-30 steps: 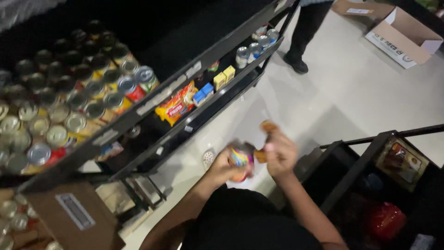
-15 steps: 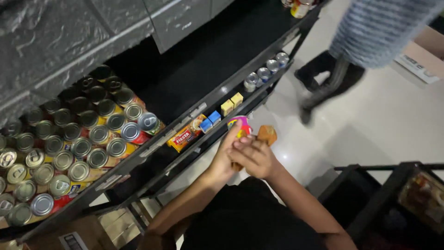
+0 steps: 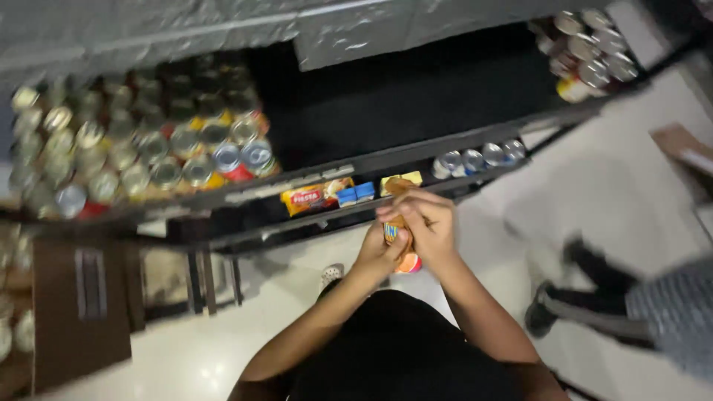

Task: Taking canned food from a cardboard box, wiping each can with a cloth, and placing them onto a grocery shelf.

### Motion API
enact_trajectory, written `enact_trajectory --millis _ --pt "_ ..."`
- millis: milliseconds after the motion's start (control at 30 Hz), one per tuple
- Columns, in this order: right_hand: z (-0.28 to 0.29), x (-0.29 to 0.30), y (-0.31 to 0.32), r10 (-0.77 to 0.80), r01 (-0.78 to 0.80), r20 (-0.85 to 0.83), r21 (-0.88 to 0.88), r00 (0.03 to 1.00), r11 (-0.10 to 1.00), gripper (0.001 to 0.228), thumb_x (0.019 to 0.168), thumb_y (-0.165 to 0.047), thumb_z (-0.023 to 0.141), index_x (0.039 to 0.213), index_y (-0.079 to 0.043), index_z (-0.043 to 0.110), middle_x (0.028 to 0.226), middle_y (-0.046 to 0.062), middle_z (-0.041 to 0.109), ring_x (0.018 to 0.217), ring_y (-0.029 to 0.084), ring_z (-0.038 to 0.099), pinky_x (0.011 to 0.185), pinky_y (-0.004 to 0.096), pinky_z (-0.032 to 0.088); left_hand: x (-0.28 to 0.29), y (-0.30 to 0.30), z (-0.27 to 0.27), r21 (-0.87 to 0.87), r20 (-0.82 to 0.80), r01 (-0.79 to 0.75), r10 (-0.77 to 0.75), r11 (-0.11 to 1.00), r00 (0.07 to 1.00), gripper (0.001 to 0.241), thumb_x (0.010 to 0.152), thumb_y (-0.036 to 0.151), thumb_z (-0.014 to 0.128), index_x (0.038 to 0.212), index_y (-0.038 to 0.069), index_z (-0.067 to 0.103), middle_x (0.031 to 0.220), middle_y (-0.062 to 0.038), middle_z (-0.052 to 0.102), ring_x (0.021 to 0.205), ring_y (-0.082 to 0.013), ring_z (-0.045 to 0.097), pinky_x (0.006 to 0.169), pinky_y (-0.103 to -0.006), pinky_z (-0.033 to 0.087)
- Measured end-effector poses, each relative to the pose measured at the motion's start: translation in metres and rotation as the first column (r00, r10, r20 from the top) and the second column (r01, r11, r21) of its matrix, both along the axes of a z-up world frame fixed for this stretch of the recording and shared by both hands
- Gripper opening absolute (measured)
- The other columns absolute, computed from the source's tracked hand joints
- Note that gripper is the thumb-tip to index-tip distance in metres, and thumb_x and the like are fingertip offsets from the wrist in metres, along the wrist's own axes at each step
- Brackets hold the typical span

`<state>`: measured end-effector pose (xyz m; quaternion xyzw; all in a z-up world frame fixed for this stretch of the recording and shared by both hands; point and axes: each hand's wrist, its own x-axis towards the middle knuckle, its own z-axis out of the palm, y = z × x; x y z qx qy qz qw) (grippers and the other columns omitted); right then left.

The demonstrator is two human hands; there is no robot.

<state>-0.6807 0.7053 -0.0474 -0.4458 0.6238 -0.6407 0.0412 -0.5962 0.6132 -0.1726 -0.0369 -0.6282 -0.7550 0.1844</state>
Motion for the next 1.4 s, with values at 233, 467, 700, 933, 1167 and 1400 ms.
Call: enact_trajectory --millis 233,467,700,933,1167,1400 --pt "-0.074 0.000 -0.005 0.173 -0.021 0.557 -0.268 0.813 0.963 0.050 0.115 -0.027 0.057 0.072 -0.002 0.060 0.068 0.008 0.062 0.060 0.017 0.056 0.062 0.031 0.046 0.043 0.027 0.064 0.114 0.169 -0.263 0.242 0.958 0.955 0.066 0.083 0.026 0.089 0.127 -0.004 0.049 0.108 -0.005 0.063 0.098 -0.0135 0.061 0.086 -0.0316 0.055" --pt "-0.026 0.064 0.000 0.472 -0.473 0.633 -0.185 0.613 0.862 0.054 0.102 -0.046 0.048 0.121 0.002 0.063 0.116 0.006 0.070 0.107 0.016 0.067 0.095 0.030 0.052 0.088 0.043 0.060 -0.406 -0.151 -0.819 0.854 0.405 0.498 0.083 0.071 0.054 0.084 0.134 0.008 0.056 0.132 -0.015 0.040 0.130 -0.0281 0.041 0.112 -0.0457 0.042" --pt "-0.173 0.030 0.028 0.326 -0.312 -0.065 0.165 0.943 0.936 0.046 0.107 -0.030 0.059 0.145 -0.003 0.057 0.129 0.014 0.065 0.119 0.027 0.063 0.105 0.039 0.051 0.094 0.062 0.083 -0.238 -0.270 -0.755 0.705 0.610 0.655 0.070 0.082 0.050 0.085 0.129 0.009 0.054 0.148 -0.021 0.050 0.141 -0.0324 0.051 0.121 -0.0482 0.042" --pt "-0.106 0.062 0.043 -0.141 0.173 -0.525 0.013 0.839 0.985 0.051 0.107 -0.032 0.061 0.142 0.003 0.047 0.140 0.016 0.058 0.128 0.034 0.055 0.112 0.045 0.043 0.073 0.063 0.090 0.043 -0.275 -0.548 0.537 0.836 0.798 0.068 0.090 0.040 0.087 0.135 0.008 0.048 0.143 -0.021 0.057 0.140 -0.0331 0.054 0.126 -0.0466 0.039" --pt "0.008 0.038 0.055 -0.035 0.029 -0.108 -0.057 0.994 0.998 0.049 0.110 -0.041 0.045 0.130 0.001 0.062 0.139 0.018 0.061 0.137 0.035 0.054 0.119 0.046 0.040 0.032 0.059 0.036 0.365 -0.085 -0.165 0.209 0.916 0.974 0.107 0.073 0.045 0.093 0.155 0.007 0.036 0.144 -0.010 0.055 0.131 -0.0209 0.056 0.111 -0.0377 0.046" --pt "-0.088 0.005 0.066 -0.148 0.120 -0.172 -0.164 0.974 0.979 0.036 0.110 -0.034 0.049 0.106 -0.002 0.065 0.113 0.013 0.071 0.117 0.032 0.069 0.121 0.053 0.044 -0.005 0.057 -0.093 0.373 -0.004 0.085 -0.091 0.924 0.996 0.087 0.076 0.037 0.094 0.142 0.000 0.049 0.131 -0.009 0.065 0.121 -0.0216 0.064 0.104 -0.0385 0.055"
